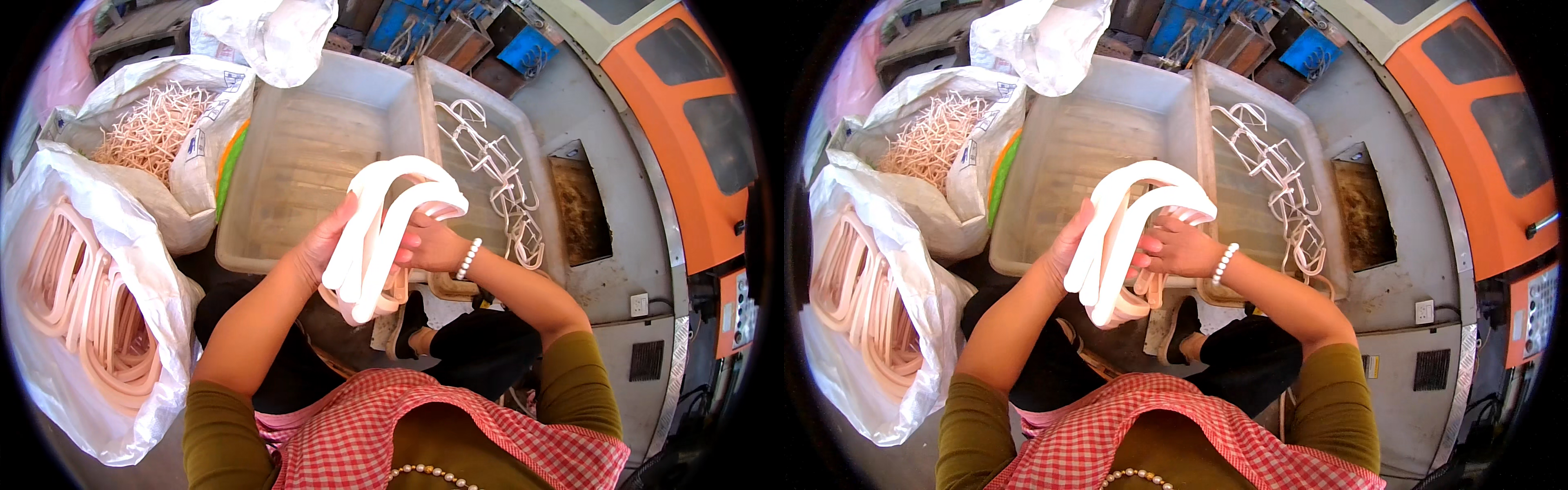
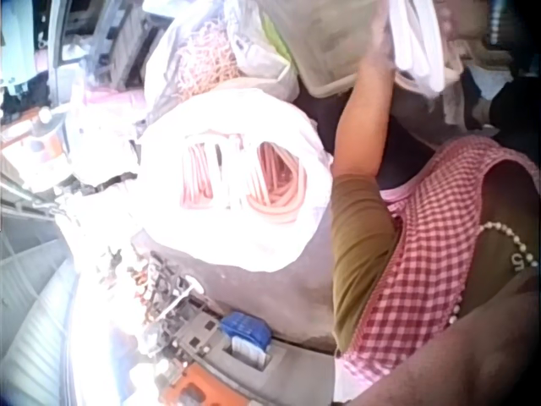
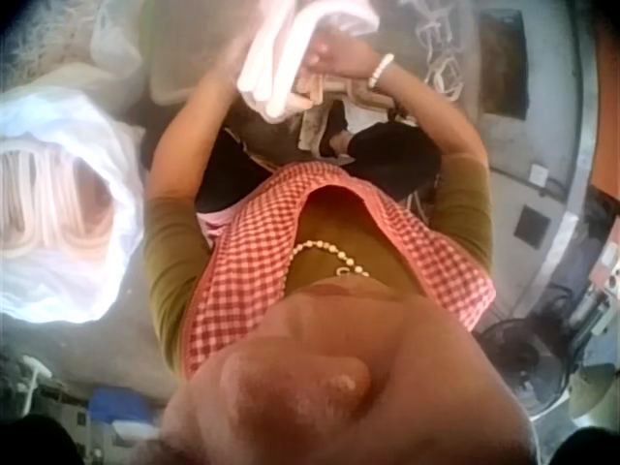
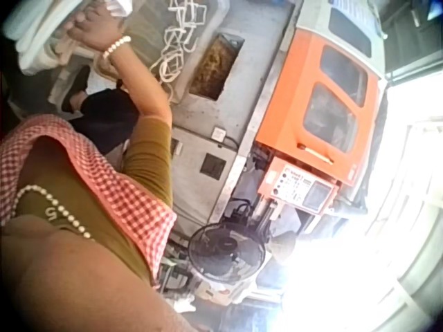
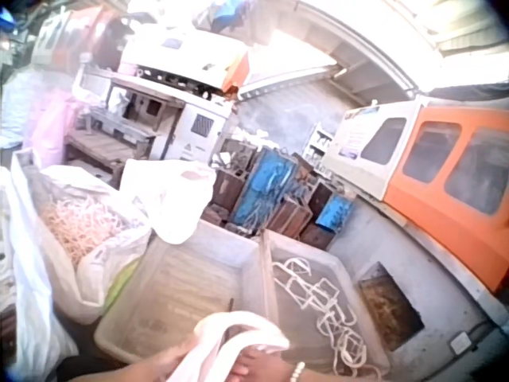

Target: The person assembles plastic hangers by hand in a factory setting. They pick up individual hanger components from a bin, interlock the parts to form a complete hanger, and place the finished items into a large white sack.

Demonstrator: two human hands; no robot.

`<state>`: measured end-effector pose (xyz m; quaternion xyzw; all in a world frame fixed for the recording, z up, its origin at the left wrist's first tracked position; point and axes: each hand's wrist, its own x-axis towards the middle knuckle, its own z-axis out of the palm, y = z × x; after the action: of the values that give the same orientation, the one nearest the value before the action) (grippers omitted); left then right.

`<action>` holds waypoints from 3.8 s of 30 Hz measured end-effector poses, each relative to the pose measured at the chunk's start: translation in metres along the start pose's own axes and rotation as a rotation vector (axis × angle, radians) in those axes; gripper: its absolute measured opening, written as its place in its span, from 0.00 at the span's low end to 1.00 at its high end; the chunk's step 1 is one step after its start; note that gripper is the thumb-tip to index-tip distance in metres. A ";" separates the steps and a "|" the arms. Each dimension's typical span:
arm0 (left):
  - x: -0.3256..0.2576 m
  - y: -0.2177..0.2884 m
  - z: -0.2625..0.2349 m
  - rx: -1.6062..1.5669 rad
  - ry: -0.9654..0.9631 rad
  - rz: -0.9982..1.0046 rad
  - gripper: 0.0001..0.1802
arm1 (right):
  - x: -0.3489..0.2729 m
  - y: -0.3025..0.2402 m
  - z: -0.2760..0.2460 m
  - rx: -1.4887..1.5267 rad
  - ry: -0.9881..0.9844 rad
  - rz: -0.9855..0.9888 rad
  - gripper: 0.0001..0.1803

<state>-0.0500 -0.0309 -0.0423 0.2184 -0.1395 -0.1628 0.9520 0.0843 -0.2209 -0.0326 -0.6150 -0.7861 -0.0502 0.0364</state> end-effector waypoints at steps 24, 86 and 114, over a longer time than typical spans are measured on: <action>0.022 -0.009 -0.029 0.032 0.492 0.129 0.10 | -0.008 -0.029 0.027 0.960 0.246 0.782 0.25; -0.288 -0.033 0.234 2.565 1.347 0.168 0.19 | 0.294 -0.178 -0.061 0.442 0.011 -0.563 0.27; -0.288 0.065 0.181 2.266 1.366 -0.936 0.41 | 0.232 -0.155 -0.076 1.807 0.104 0.393 0.30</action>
<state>-0.3559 0.0642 0.0883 0.9183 0.3758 -0.1244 -0.0019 -0.1227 -0.0441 0.0653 -0.4722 -0.4059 0.5614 0.5451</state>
